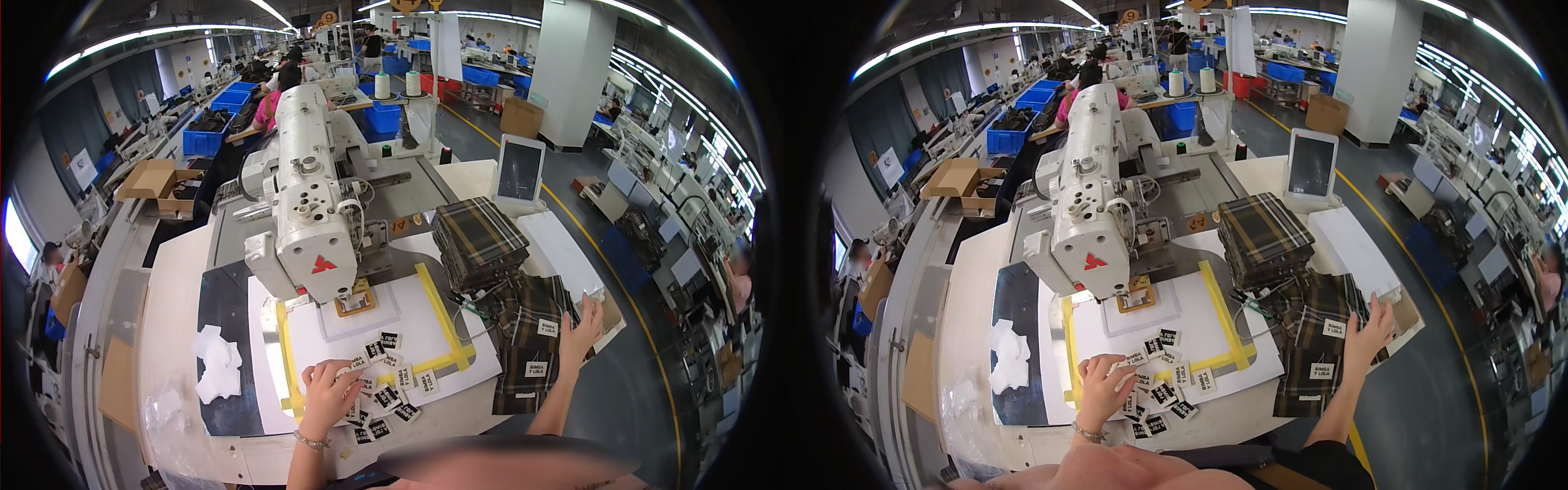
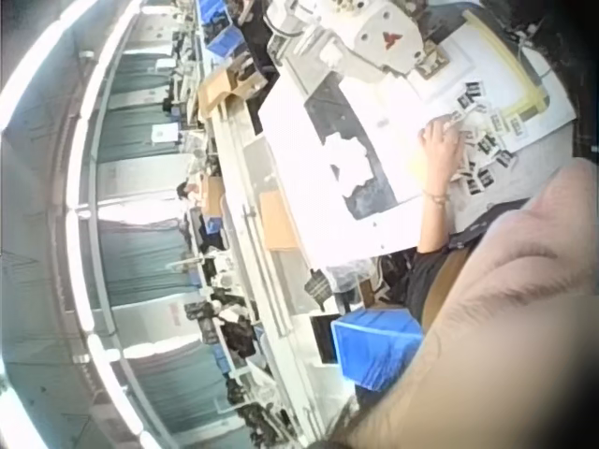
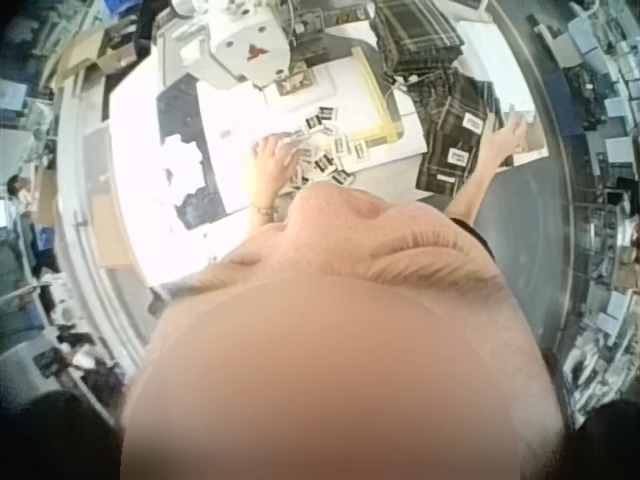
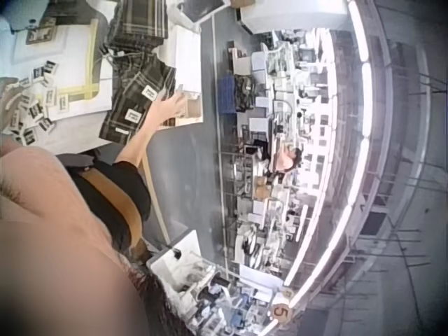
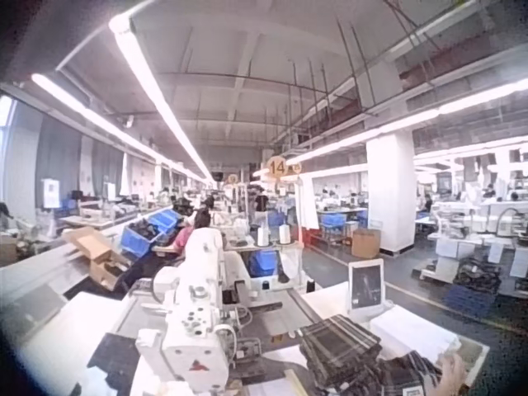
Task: The recorder is sewing labels onto pieces of plaid fabric using an industrial sewing machine.
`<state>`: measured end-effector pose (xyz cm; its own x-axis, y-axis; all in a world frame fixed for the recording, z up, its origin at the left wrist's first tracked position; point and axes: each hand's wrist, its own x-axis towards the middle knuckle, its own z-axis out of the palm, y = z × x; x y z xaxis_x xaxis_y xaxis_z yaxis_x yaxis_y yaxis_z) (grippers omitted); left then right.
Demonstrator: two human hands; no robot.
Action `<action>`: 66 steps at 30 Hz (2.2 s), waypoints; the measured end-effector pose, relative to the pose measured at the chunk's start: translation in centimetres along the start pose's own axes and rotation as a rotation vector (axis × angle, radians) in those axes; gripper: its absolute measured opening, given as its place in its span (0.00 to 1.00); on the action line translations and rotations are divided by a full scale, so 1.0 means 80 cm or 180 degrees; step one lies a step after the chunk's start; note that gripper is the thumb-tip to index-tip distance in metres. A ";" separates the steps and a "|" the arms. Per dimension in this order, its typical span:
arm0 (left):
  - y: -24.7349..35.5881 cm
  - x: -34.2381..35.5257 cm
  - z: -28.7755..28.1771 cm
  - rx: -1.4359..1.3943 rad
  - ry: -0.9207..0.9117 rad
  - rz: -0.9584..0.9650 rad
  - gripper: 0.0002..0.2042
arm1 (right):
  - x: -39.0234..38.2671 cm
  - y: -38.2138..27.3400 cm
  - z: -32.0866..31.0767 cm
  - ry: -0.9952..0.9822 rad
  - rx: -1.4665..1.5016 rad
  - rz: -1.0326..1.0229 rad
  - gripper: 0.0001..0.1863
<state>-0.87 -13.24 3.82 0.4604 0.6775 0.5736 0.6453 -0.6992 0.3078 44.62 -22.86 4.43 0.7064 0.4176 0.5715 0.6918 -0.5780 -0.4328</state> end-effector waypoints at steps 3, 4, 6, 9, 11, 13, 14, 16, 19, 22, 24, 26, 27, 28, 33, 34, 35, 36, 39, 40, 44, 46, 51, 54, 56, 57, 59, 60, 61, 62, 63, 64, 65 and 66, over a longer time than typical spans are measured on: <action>-0.003 -0.005 0.004 0.0016 0.0038 -0.0083 0.11 | 0.000 -0.025 -0.006 0.0248 0.0038 -0.0253 0.30; -0.004 -0.007 0.003 0.0024 0.0025 -0.0129 0.10 | 0.000 -0.033 -0.006 0.0385 0.0040 -0.0402 0.30; -0.004 -0.010 0.002 0.0108 0.0049 -0.0186 0.10 | 0.001 -0.049 -0.009 0.0418 0.0108 -0.0524 0.29; 0.001 -0.015 0.000 0.0171 0.0090 -0.0327 0.10 | -0.001 -0.081 -0.013 0.0265 0.0266 -0.0673 0.29; 0.006 -0.022 0.001 0.0160 0.0107 -0.0436 0.10 | -0.007 -0.110 -0.011 0.0024 0.0494 -0.0828 0.30; 0.014 -0.031 0.003 0.0100 0.0067 -0.0504 0.10 | -0.021 -0.136 -0.003 -0.0341 0.0827 -0.1081 0.31; 0.019 -0.036 0.003 0.0091 0.0048 -0.0550 0.10 | -0.031 -0.150 0.001 -0.0566 0.1024 -0.1254 0.31; 0.030 -0.046 0.001 0.0097 0.0059 -0.0595 0.11 | -0.058 -0.174 0.007 -0.1136 0.1303 -0.1491 0.31; 0.037 -0.068 -0.001 0.0245 0.0135 -0.0612 0.11 | -0.104 -0.198 0.024 -0.1521 0.1351 -0.1928 0.32; 0.048 -0.095 -0.003 0.0215 0.0168 -0.0674 0.13 | -0.136 -0.210 0.027 -0.2011 0.1531 -0.2261 0.32; 0.057 -0.114 -0.006 -0.0021 -0.0037 -0.0785 0.13 | -0.152 -0.216 0.026 -0.2089 0.1673 -0.2541 0.31; 0.064 -0.131 0.001 -0.0011 -0.0214 -0.0838 0.17 | -0.161 -0.217 0.027 -0.2240 0.1835 -0.2512 0.30; 0.069 -0.135 0.003 -0.0061 -0.0276 -0.0962 0.20 | -0.166 -0.217 0.027 -0.2337 0.1843 -0.2566 0.30; 0.072 -0.139 0.005 -0.0109 -0.0333 -0.1085 0.22 | -0.170 -0.218 0.026 -0.2431 0.1852 -0.2623 0.29; 0.082 -0.140 0.017 -0.0099 -0.0289 -0.1170 0.29 | -0.178 -0.210 0.027 -0.2487 0.1856 -0.2583 0.28; 0.082 -0.139 0.018 -0.0186 -0.0223 -0.1145 0.28 | -0.179 -0.208 0.027 -0.2498 0.1859 -0.2558 0.28; 0.083 -0.138 0.017 -0.0276 -0.0159 -0.1123 0.28 | -0.182 -0.206 0.027 -0.2508 0.1873 -0.2589 0.28; 0.082 -0.138 0.017 -0.0261 -0.0139 -0.1147 0.28 | -0.185 -0.204 0.027 -0.2558 0.1902 -0.2610 0.28; 0.076 -0.139 0.023 -0.0284 -0.0163 -0.1138 0.26 | -0.194 -0.198 0.028 -0.2662 0.1912 -0.2662 0.28; 0.074 -0.139 0.025 -0.0282 -0.0141 -0.1129 0.25 | -0.197 -0.196 0.027 -0.2704 0.1890 -0.2666 0.27; 0.077 -0.141 0.030 -0.0293 -0.0060 -0.1041 0.24 | -0.200 -0.188 0.020 -0.2686 0.1967 -0.2629 0.24; 0.076 -0.141 0.028 -0.0298 -0.0045 -0.1023 0.24 | -0.202 -0.182 0.020 -0.2334 0.2357 -0.2447 0.19; 0.066 -0.139 0.029 -0.0052 -0.0179 -0.0630 0.22 | -0.213 -0.143 0.010 -0.2326 0.2968 -0.2920 0.17; 0.069 -0.136 0.027 -0.0142 -0.0235 -0.0621 0.20 | -0.227 -0.132 0.011 -0.2413 0.3040 -0.3402 0.18; 0.068 -0.139 0.030 -0.0172 -0.0250 -0.0641 0.20 | -0.237 -0.129 0.012 -0.2594 0.2936 -0.3481 0.18; 0.070 -0.141 0.031 -0.0159 -0.0255 -0.0633 0.19 | -0.243 -0.130 0.013 -0.2653 0.2894 -0.3420 0.18; 0.072 -0.140 0.029 -0.0202 -0.0259 -0.0687 0.18 | -0.248 -0.138 0.014 -0.2692 0.2821 -0.3432 0.19; 0.074 -0.139 0.027 -0.0188 -0.0250 -0.0686 0.17 | -0.249 -0.141 0.014 -0.2658 0.2800 -0.3444 0.20; 0.075 -0.137 0.026 -0.0213 -0.0249 -0.0672 0.17 | -0.251 -0.142 0.013 -0.2751 0.2754 -0.3426 0.20; 0.075 -0.136 0.024 -0.0238 -0.0268 -0.0662 0.16 | -0.253 -0.144 0.016 -0.2665 0.2786 -0.3487 0.21; 0.074 -0.135 0.024 -0.0256 -0.0263 -0.0663 0.17 | -0.255 -0.145 0.017 -0.2569 0.2824 -0.3541 0.23; 0.073 -0.134 0.024 -0.0272 -0.0257 -0.0666 0.17 | -0.254 -0.144 0.016 -0.2660 0.2810 -0.3529 0.23; 0.070 -0.130 0.023 -0.0284 -0.0284 -0.0663 0.17 | -0.252 -0.148 0.015 -0.2548 0.2757 -0.3550 0.24; 0.070 -0.131 0.023 -0.0293 -0.0316 -0.0714 0.17 | -0.251 -0.151 0.014 -0.2434 0.2705 -0.3572 0.25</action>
<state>-0.97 -23.82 -1.86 0.3726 0.8339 0.4071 0.6819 -0.5436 0.4894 22.28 -23.45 -2.63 -0.4679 0.7297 0.4987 0.5821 0.6790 -0.4473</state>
